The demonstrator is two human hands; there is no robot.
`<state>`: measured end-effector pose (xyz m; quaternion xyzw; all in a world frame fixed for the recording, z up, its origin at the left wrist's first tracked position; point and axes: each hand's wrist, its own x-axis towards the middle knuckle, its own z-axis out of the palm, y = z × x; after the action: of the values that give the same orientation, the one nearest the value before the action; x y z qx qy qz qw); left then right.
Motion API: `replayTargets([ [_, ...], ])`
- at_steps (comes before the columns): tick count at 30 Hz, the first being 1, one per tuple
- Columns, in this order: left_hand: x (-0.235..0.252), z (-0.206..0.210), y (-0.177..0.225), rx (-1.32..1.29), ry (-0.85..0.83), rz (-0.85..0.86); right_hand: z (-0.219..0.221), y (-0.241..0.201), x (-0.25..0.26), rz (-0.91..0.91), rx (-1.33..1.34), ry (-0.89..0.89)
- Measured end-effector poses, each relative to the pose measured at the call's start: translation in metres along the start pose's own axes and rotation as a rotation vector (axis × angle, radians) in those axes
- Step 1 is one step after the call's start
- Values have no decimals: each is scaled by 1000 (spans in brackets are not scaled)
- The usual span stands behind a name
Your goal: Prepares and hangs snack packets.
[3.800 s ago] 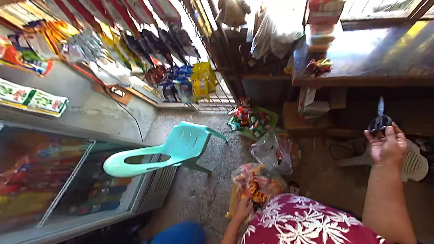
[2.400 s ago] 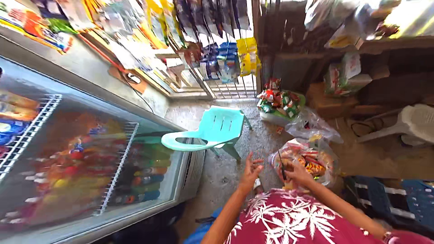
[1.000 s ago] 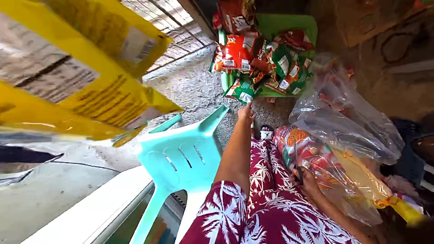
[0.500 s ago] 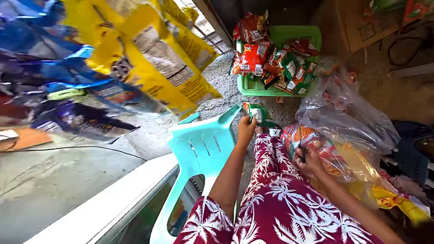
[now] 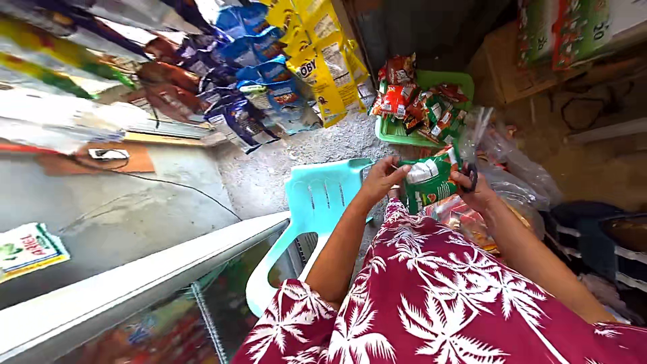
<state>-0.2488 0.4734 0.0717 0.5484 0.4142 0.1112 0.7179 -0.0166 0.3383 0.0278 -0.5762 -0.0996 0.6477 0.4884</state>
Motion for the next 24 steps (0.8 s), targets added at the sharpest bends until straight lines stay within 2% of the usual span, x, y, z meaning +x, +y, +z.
replayTargets([
  [3,-22,23,10,-19,38,-29,5,1,-14,-110,203,60],
  [6,-38,45,16,-146,93,-18,7,2,-27,-201,278,36],
  [9,-45,51,24,-196,144,98,5,3,-39,-228,283,10],
  [12,-51,48,33,-119,123,197,1,2,-48,-245,256,20],
  [15,-55,52,44,-71,160,220,-5,-1,-52,-320,-24,153],
  [19,-56,54,51,88,214,290,0,-30,-68,-571,-347,304],
  [21,-57,53,51,129,253,290,17,-47,-77,-702,-430,264],
  [24,-56,50,54,119,311,235,57,-62,-83,-818,-547,102],
])
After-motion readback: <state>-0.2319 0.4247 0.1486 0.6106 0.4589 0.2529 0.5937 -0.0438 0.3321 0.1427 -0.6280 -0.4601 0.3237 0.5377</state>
